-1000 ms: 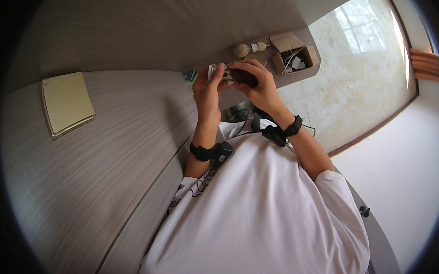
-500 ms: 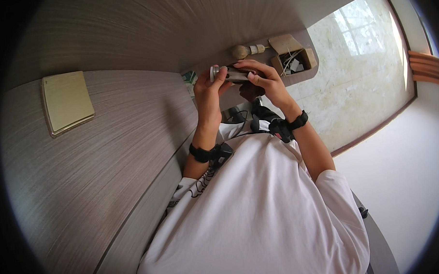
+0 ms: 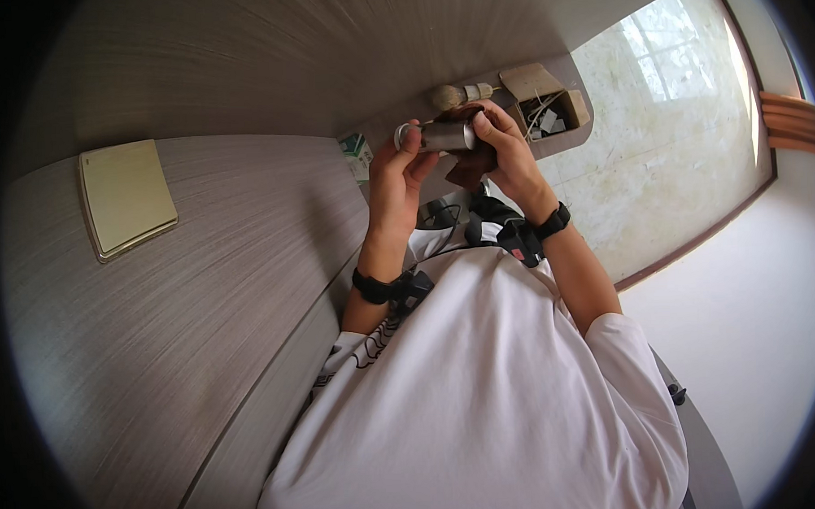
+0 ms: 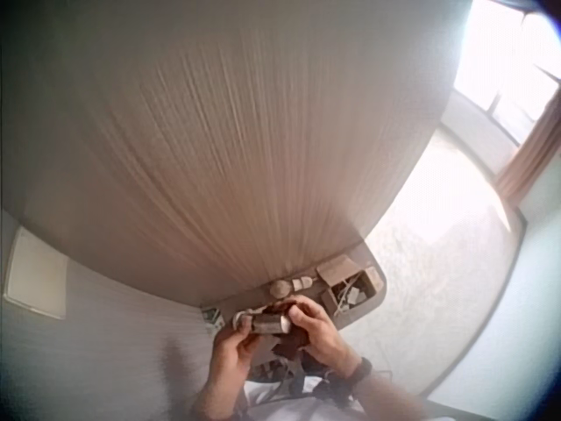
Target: The person picks up a light fixture component and attaches it to a brown base, turning the pieces together by hand before placing the assembled unit down and picking up a wall plate.
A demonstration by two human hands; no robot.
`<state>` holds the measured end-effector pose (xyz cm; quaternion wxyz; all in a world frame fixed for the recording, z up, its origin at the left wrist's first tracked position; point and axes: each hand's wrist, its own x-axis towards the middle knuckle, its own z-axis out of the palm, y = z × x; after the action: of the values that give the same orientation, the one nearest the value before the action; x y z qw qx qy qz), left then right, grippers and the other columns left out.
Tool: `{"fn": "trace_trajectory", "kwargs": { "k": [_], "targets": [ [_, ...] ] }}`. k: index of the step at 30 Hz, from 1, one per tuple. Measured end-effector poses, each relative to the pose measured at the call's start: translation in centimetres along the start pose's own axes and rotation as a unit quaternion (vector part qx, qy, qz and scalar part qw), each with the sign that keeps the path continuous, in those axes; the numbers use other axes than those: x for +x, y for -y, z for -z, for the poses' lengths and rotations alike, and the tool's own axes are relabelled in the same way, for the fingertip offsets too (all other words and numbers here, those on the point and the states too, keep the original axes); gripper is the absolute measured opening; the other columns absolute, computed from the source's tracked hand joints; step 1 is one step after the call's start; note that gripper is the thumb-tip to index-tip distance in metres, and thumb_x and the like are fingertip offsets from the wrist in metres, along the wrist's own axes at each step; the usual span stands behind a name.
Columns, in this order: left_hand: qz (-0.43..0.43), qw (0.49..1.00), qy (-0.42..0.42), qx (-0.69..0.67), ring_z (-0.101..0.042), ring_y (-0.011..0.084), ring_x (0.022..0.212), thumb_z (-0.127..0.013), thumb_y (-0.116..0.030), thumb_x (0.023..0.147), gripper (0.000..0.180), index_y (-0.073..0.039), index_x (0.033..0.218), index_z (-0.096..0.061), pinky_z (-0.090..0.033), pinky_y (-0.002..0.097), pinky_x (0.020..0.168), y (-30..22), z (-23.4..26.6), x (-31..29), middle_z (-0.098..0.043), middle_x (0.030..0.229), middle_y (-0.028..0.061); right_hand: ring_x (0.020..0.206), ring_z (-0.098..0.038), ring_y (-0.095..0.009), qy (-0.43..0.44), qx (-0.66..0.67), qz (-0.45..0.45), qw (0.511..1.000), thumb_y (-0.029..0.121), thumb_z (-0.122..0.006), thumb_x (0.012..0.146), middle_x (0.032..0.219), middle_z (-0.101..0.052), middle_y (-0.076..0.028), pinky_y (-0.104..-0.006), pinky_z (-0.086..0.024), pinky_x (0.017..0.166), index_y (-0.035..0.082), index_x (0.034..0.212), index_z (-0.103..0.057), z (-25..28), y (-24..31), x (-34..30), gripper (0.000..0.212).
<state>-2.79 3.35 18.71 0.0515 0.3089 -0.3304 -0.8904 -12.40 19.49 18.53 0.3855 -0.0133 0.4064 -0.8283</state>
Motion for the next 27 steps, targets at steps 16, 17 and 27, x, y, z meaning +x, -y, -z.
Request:
{"fn": "trace_trajectory", "kwargs": {
  "k": [16, 17, 27],
  "targets": [
    [-0.007, 0.998, -0.027, -0.054, -0.064, 0.0123, 0.105, -0.070, -0.021, 0.100, 0.029, -0.005, 0.123, -0.063, -0.059, 0.0269, 0.090, 1.0, 0.8, 0.5, -0.063, 0.112, 0.0010, 0.091, -0.067, -0.014, -0.044, 0.094, -0.022, 0.994, 0.009, -0.060, 0.102, 0.120, -0.068, -0.008, -0.0300, -0.057, 0.076, 0.003, 0.130, -0.064, -1.3, 1.0, -0.6, 0.029],
    [-0.009, 0.998, -0.036, -0.050, -0.064, 0.0121, 0.106, -0.070, -0.020, 0.099, 0.029, -0.005, 0.123, -0.063, -0.059, 0.0271, 0.090, 0.9, 0.8, 0.5, -0.063, 0.112, 0.0009, 0.090, -0.067, -0.014, -0.040, 0.087, -0.012, 0.995, 0.010, -0.061, 0.102, 0.120, -0.068, -0.008, -0.0295, -0.057, 0.075, 0.004, 0.131, -0.063, -1.7, 1.1, -0.8, 0.029],
    [-0.088, 0.995, -0.042, -0.003, -0.062, 0.0118, 0.109, -0.074, -0.014, 0.096, 0.036, -0.003, 0.127, -0.060, -0.058, 0.0302, 0.093, -0.3, -0.6, -0.8, -0.064, 0.116, 0.0023, 0.084, -0.065, -0.010, -0.151, -0.113, 0.008, 0.982, 0.015, -0.062, 0.103, 0.103, -0.068, -0.002, -0.0268, -0.054, 0.066, 0.003, 0.122, -0.068, -1.4, -0.5, 0.5, 0.023]
  ]
}}
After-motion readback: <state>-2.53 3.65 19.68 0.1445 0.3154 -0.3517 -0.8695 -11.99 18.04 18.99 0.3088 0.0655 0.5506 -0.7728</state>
